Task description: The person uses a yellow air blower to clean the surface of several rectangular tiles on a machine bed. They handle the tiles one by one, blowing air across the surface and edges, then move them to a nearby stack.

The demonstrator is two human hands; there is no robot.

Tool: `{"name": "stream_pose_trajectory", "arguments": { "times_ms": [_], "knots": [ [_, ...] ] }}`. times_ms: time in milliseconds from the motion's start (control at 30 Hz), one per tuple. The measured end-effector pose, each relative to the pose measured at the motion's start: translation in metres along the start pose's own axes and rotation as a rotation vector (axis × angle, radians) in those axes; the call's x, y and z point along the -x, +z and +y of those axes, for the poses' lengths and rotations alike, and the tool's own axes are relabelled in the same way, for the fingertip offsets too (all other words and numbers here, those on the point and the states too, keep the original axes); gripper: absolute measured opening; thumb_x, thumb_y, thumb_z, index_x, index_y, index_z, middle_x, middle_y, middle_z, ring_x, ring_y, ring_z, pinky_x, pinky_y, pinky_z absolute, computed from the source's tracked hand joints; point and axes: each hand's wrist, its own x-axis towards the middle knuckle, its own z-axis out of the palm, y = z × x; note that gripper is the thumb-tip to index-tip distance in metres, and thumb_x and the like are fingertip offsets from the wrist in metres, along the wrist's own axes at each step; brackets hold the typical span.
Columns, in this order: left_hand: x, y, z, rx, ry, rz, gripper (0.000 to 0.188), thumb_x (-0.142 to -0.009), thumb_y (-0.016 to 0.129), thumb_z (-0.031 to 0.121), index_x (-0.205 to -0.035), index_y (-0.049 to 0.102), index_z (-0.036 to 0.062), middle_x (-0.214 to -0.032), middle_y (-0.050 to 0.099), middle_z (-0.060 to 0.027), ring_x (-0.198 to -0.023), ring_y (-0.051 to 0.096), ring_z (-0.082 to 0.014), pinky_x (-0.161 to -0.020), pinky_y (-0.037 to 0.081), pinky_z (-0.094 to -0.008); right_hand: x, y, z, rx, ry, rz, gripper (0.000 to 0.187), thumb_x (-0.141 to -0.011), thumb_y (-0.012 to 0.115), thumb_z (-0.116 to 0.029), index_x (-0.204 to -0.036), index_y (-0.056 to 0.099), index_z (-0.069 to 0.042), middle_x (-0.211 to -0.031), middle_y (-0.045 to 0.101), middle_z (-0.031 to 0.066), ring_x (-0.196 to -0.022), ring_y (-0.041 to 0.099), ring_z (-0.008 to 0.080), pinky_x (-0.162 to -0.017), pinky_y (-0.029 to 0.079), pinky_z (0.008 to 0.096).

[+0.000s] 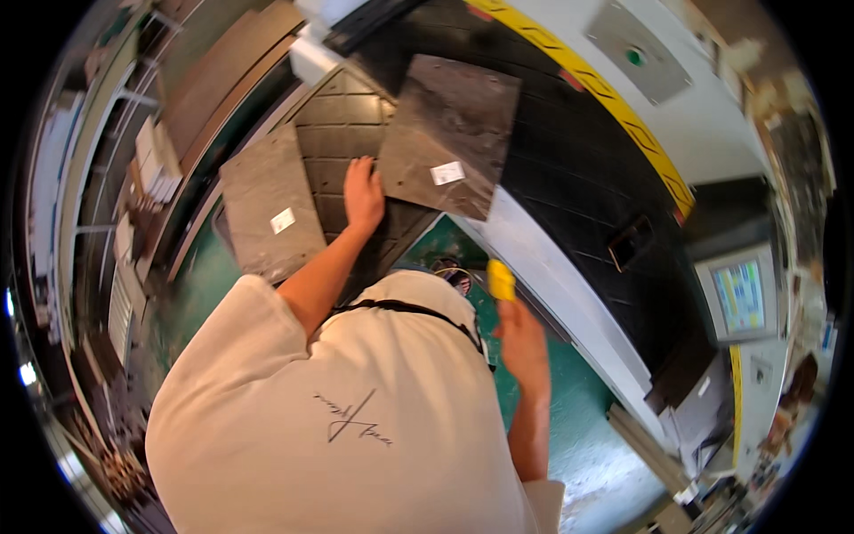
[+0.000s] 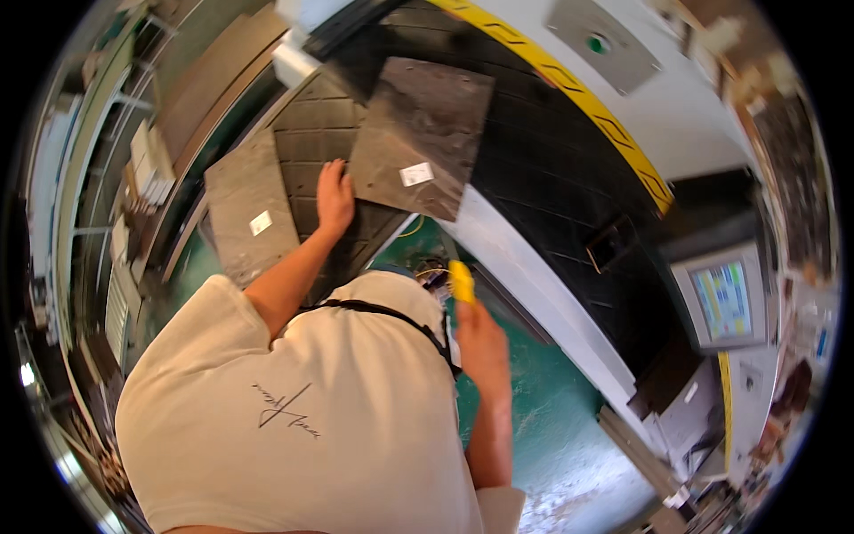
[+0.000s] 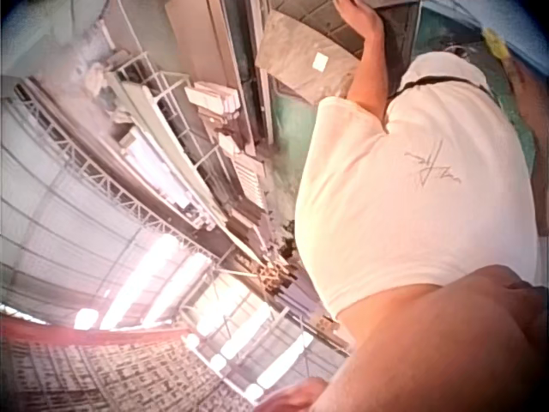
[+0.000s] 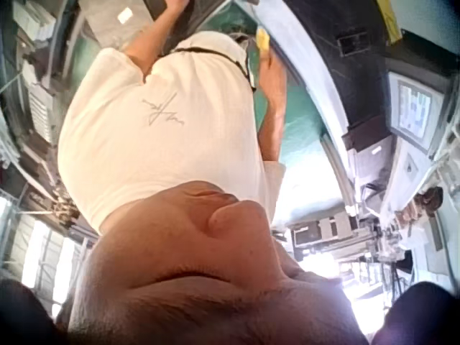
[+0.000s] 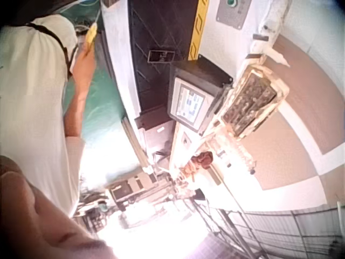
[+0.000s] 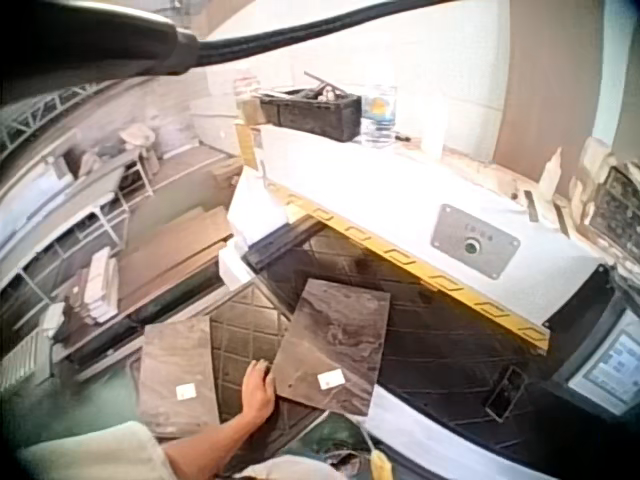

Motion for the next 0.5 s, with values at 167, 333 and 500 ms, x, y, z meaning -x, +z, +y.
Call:
{"name": "stream_pose_trajectory", "arguments": {
  "times_ms": [167, 333, 500],
  "knots": [
    [0.001, 0.003, 0.005, -0.029, -0.036, 0.008, 0.035, -0.107, 0.055, 0.021, -0.134, 0.064, 0.0008, -0.147, 0.058, -0.0205, -0.146, 0.044, -0.0414, -0.119, 0.035, -0.0506, -0.013, 0.008, -0.021, 0.031, -0.017, 0.018, 0.047, -0.111, 0.047, -0.045, -0.119, 0.068, -0.004, -0.078, 0.068, 0.0132, -0.075, 0.066, 0.0288, -0.071, 0.050, 0.0424],
    [-0.009, 0.001, 0.003, -0.031, -0.075, 0.024, 0.031, -0.107, 0.055, 0.022, -0.131, 0.066, 0.0059, -0.151, 0.055, -0.0181, -0.147, 0.042, -0.0390, -0.119, 0.033, -0.0516, -0.046, 0.040, -0.066, 0.091, -0.160, -0.192, 0.047, -0.111, 0.047, -0.046, -0.121, 0.066, -0.003, -0.078, 0.068, 0.0169, -0.078, 0.069, 0.0381, -0.074, 0.051, 0.0466],
    [-0.020, -0.006, 0.018, 0.013, -0.049, -0.021, 0.032, -0.102, 0.061, 0.020, -0.131, 0.066, 0.0066, -0.152, 0.053, -0.0187, -0.147, 0.042, -0.0400, -0.120, 0.031, -0.0528, -0.084, 0.035, -0.049, -0.328, 0.168, 0.080, 0.048, -0.113, 0.041, -0.046, -0.140, 0.056, -0.009, -0.084, 0.059, 0.0070, -0.071, 0.063, 0.0155, -0.058, 0.053, 0.0349]
  ]
}}
